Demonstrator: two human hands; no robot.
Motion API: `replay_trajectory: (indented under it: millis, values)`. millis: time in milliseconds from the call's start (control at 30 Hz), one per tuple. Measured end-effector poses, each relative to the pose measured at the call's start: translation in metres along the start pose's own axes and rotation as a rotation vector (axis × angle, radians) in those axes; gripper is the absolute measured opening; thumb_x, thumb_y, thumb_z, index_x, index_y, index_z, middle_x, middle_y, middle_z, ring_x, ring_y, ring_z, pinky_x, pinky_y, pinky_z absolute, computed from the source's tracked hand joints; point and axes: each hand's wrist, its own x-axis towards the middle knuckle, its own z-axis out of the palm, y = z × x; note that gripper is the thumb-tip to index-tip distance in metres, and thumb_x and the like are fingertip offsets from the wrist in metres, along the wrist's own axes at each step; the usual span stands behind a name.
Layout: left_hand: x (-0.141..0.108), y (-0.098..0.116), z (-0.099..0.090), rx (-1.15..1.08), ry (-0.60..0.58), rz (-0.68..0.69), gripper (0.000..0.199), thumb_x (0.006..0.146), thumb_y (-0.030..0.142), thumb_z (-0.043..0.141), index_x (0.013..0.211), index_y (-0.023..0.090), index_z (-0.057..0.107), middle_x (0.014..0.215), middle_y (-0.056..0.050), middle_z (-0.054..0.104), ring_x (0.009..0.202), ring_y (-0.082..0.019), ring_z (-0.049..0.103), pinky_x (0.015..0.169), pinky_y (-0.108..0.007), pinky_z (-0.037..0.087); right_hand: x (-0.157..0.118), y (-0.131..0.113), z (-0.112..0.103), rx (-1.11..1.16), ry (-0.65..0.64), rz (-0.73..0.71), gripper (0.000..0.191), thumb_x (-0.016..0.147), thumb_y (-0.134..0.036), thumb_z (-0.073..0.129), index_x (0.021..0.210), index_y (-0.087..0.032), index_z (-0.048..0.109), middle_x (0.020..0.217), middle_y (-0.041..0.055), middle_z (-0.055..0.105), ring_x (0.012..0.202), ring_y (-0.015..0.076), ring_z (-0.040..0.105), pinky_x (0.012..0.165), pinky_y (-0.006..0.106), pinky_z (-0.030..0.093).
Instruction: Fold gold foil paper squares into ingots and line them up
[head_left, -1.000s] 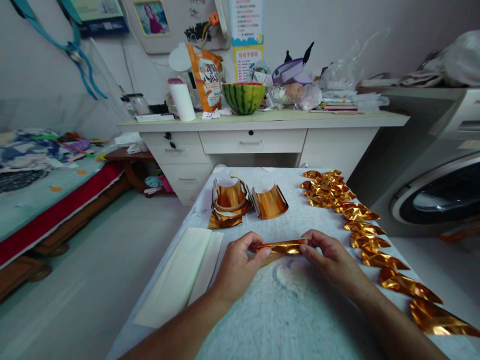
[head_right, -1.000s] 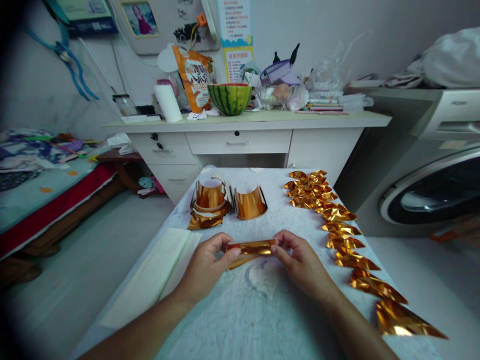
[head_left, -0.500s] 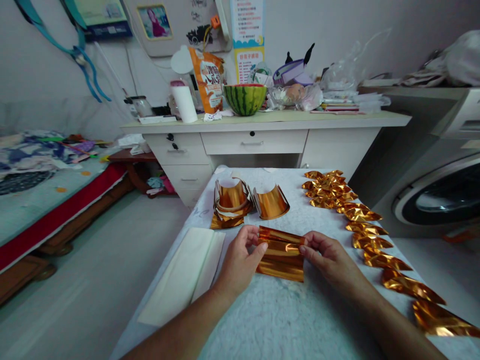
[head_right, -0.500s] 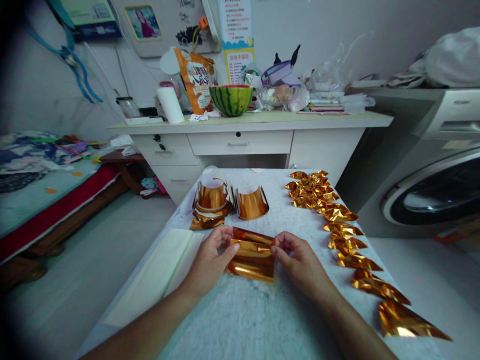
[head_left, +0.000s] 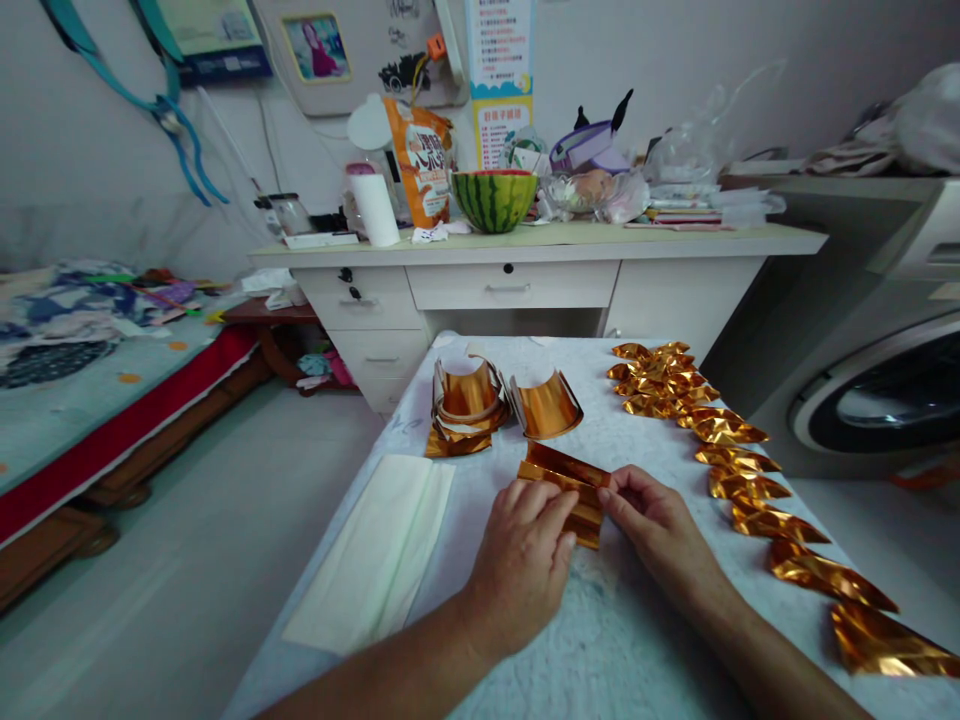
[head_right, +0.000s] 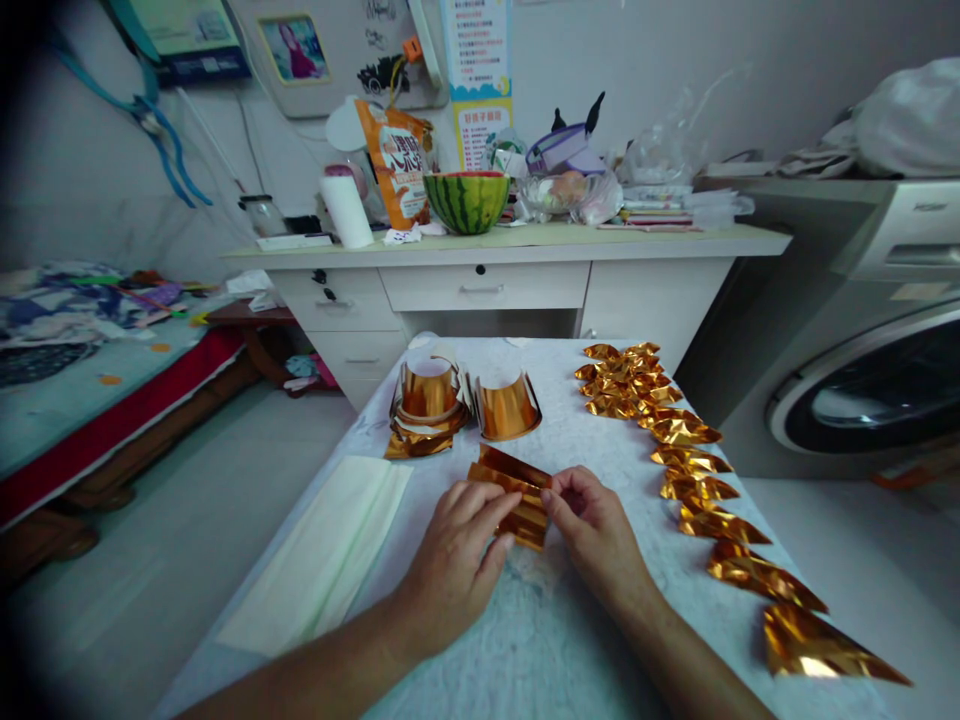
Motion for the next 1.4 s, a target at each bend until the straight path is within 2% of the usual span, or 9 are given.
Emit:
replay_trajectory:
  millis: [200, 333, 467, 600, 767, 867, 1000, 1233, 1400]
  values:
    - [0.002, 0.002, 0.000, -0.011, -0.059, -0.026, 0.035, 0.088, 0.015, 0.054, 0.123, 0.017, 0.056, 0.110, -0.007, 0.058, 0.103, -0.025, 0.049, 0.094, -0.044, 0.044, -0.005, -0.004, 0.008, 0.086, -0.112, 0.034, 0.034, 0.083, -0.051, 0.061, 0.076, -0.018, 0.061, 0.073, 0.0008, 0.058, 0.072, 0.0165, 0.050, 0.069, 0.029, 0.041]
    - [0.003, 0.004, -0.003, -0.049, -0.048, -0.046, 0.031, 0.086, 0.014, 0.057, 0.117, 0.017, 0.061, 0.105, -0.007, 0.060, 0.101, -0.024, 0.051, 0.094, -0.044, 0.044, -0.006, -0.005, 0.010, 0.107, -0.155, 0.018, 0.030, 0.085, -0.047, 0.060, 0.078, -0.019, 0.062, 0.075, 0.0007, 0.059, 0.074, 0.0173, 0.052, 0.071, 0.030, 0.041]
    - [0.004, 0.003, -0.005, -0.116, 0.027, -0.069, 0.027, 0.085, 0.021, 0.064, 0.112, 0.019, 0.064, 0.100, -0.006, 0.063, 0.097, -0.024, 0.054, 0.087, -0.041, 0.047, -0.008, -0.005, 0.006, 0.108, -0.202, -0.065, 0.022, 0.089, -0.041, 0.057, 0.089, -0.021, 0.068, 0.086, 0.0017, 0.059, 0.084, 0.0190, 0.055, 0.079, 0.032, 0.041]
    - [0.005, -0.001, -0.006, -0.173, 0.126, -0.101, 0.023, 0.082, 0.030, 0.070, 0.102, 0.018, 0.069, 0.093, -0.005, 0.065, 0.091, -0.022, 0.058, 0.081, -0.037, 0.048, -0.013, -0.006, 0.003, 0.076, -0.268, -0.133, 0.023, 0.091, -0.039, 0.055, 0.101, -0.026, 0.071, 0.087, 0.0013, 0.056, 0.085, 0.0184, 0.055, 0.077, 0.031, 0.041]
    - [0.007, -0.004, -0.008, -0.203, 0.208, -0.169, 0.012, 0.080, 0.019, 0.070, 0.092, 0.018, 0.070, 0.084, -0.002, 0.066, 0.078, -0.017, 0.062, 0.072, -0.028, 0.049, -0.018, -0.008, 0.006, 0.100, -0.352, -0.176, 0.028, 0.092, -0.037, 0.053, 0.114, -0.030, 0.069, 0.082, -0.0005, 0.049, 0.074, 0.0151, 0.050, 0.067, 0.028, 0.040]
    - [0.007, -0.004, -0.011, -0.196, 0.231, -0.165, 0.013, 0.080, 0.013, 0.065, 0.090, 0.018, 0.071, 0.082, -0.002, 0.066, 0.072, -0.014, 0.062, 0.067, -0.025, 0.049, -0.018, -0.010, 0.008, 0.095, -0.370, -0.181, 0.028, 0.092, -0.035, 0.052, 0.115, -0.030, 0.068, 0.081, -0.0007, 0.048, 0.073, 0.0147, 0.049, 0.065, 0.027, 0.039]
    - [0.006, -0.004, -0.013, -0.179, 0.263, -0.122, 0.015, 0.081, 0.010, 0.058, 0.088, 0.018, 0.070, 0.081, -0.002, 0.065, 0.072, -0.013, 0.063, 0.067, -0.023, 0.049, -0.016, -0.014, 0.007, 0.082, -0.344, -0.155, 0.026, 0.090, -0.035, 0.055, 0.110, -0.028, 0.069, 0.080, -0.0012, 0.046, 0.073, 0.0143, 0.048, 0.066, 0.027, 0.040]
    - [0.009, -0.010, -0.026, -0.158, 0.343, -0.116, 0.016, 0.081, 0.009, 0.054, 0.080, 0.016, 0.068, 0.077, -0.001, 0.062, 0.071, -0.013, 0.061, 0.067, -0.023, 0.047, -0.011, -0.006, 0.007, 0.065, -0.152, -0.016, 0.026, 0.088, -0.043, 0.055, 0.099, -0.022, 0.066, 0.079, -0.0003, 0.054, 0.068, 0.0146, 0.050, 0.060, 0.026, 0.041]
    - [0.012, -0.016, -0.032, -0.329, 0.399, -0.191, 0.012, 0.083, 0.015, 0.056, 0.076, 0.017, 0.066, 0.073, 0.001, 0.059, 0.068, -0.013, 0.058, 0.063, -0.021, 0.045, -0.006, 0.002, 0.005, -0.024, -0.037, 0.005, 0.033, 0.084, -0.042, 0.058, 0.109, -0.021, 0.062, 0.094, 0.0038, 0.060, 0.078, 0.0175, 0.055, 0.066, 0.030, 0.045]
